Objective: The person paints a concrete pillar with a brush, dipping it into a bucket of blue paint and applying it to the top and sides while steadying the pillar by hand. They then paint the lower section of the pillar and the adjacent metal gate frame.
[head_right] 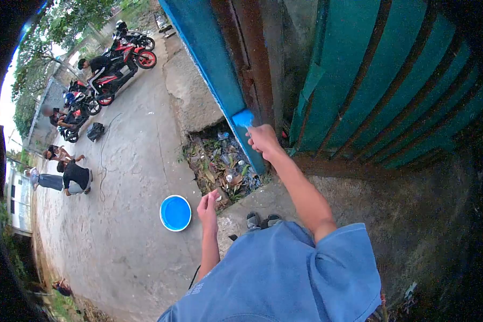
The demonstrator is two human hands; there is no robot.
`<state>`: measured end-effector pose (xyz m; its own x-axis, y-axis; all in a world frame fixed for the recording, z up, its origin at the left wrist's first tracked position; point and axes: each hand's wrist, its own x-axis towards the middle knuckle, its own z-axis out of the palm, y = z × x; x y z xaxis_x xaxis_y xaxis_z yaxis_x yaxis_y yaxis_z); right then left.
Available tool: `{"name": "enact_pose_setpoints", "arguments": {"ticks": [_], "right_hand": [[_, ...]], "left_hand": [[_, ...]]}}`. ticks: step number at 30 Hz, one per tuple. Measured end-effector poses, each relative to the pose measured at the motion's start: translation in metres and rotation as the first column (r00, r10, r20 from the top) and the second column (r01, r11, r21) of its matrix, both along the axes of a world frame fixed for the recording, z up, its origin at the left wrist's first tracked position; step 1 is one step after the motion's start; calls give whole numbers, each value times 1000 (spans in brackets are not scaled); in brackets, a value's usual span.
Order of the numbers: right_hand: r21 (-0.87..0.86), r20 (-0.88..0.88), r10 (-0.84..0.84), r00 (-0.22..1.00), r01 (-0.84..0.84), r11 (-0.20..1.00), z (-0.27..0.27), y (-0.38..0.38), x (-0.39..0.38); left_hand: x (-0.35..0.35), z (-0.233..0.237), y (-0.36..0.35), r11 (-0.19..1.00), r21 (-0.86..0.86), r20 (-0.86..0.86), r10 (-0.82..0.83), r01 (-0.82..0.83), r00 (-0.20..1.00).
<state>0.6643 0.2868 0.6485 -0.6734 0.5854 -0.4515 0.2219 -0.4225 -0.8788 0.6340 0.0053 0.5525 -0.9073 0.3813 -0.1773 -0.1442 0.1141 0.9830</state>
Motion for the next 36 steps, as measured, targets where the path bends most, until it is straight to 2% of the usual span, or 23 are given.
{"name": "enact_pose_setpoints", "arguments": {"ticks": [2,4,6,8,10,13,17,22,24,28,30,31,33,34,36], "right_hand": [[28,-23,-7,1000,8,1000,26,-4,6],[44,-136,9,991,-4,999,37,0,8],[42,-157,8,988,-1,999,64,-6,19],[102,-275,49,960,-21,995,84,-11,27],[129,-315,52,947,-12,992,103,-17,33],[159,-506,78,859,3,987,138,-22,38],[259,-571,105,815,58,964,150,-20,18],[334,-520,80,850,116,935,73,-8,-4],[241,-446,46,894,70,968,35,-11,-1],[239,-365,-18,931,113,964,-55,-19,4],[183,-258,-40,965,89,979,-95,-23,8],[183,-262,-36,965,86,979,-111,-23,11],[75,-140,-66,988,77,994,-132,-25,16],[74,-145,-64,987,75,994,-135,-27,19],[-73,-6,-123,992,122,990,-140,-31,21]], "left_hand": [[0,1,2,1000,5,15,-4,4,1000],[-1,0,4,1000,12,32,-7,7,999],[-2,-1,6,1000,26,31,0,-1,1000],[-4,0,7,1000,19,32,-6,5,999],[-7,1,9,1000,14,32,-12,11,999],[-10,0,10,1000,18,15,-23,22,1000],[-12,-2,13,999,8,6,-40,40,999],[-16,-5,10,998,-37,-30,-60,59,998],[-15,-7,5,998,-55,-4,-40,39,999],[-13,-6,-1,999,-32,27,-13,14,1000],[-15,-8,-5,999,-43,26,-3,5,1000],[-16,-9,-6,999,-55,29,2,0,1000],[-19,-11,-8,997,-71,10,-21,21,1000],[-20,-8,-8,995,-88,-5,-46,45,999],[-22,-4,-6,994,-102,-9,-49,48,999]]}}
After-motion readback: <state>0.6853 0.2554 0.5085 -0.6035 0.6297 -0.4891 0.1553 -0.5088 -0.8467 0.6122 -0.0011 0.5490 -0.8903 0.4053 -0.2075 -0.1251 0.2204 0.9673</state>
